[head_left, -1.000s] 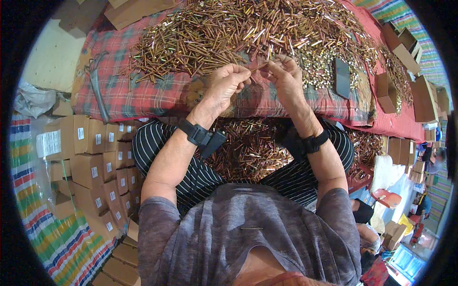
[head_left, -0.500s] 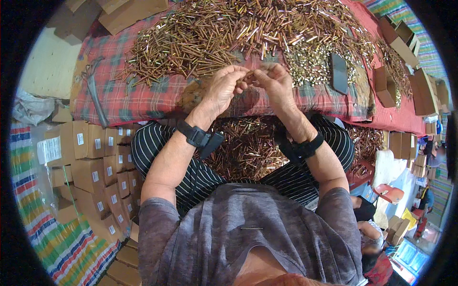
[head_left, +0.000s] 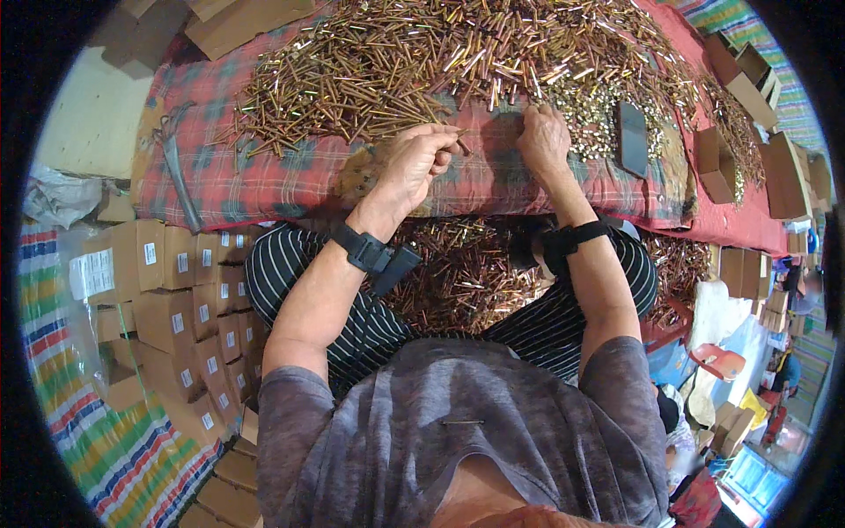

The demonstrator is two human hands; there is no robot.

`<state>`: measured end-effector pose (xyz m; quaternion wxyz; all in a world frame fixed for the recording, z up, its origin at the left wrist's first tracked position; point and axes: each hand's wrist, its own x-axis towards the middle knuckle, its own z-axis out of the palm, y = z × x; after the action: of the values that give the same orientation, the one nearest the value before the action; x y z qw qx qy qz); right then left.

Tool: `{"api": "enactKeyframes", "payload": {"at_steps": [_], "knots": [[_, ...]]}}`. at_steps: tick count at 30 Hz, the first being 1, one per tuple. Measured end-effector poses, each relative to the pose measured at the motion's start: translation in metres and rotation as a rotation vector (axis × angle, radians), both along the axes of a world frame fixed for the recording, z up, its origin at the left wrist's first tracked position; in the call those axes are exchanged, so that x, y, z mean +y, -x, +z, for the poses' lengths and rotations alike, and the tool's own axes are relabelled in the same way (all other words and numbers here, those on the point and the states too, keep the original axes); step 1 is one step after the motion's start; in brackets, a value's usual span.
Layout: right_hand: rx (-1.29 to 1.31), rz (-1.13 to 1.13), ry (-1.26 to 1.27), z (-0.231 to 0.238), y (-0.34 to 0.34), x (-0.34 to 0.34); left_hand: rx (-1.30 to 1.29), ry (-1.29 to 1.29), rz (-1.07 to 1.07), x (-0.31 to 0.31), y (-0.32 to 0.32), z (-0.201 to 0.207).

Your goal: Assembling small metal fastener components by hand and placing them into a container.

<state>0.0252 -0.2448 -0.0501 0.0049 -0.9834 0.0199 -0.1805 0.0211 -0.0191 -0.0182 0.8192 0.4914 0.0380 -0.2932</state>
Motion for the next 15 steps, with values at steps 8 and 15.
{"api": "enactKeyframes", "payload": {"at_steps": [8, 15], "knots": [[0.119, 0.172, -0.919, 0.044, 0.018, 0.046, -0.083, -0.034, 0.052, 0.004, 0.002, 0.009], [0.245, 0.294, -1.386, 0.059, 0.036, 0.064, -0.068, 0.014, 0.021, 0.004, 0.001, 0.008]]}}
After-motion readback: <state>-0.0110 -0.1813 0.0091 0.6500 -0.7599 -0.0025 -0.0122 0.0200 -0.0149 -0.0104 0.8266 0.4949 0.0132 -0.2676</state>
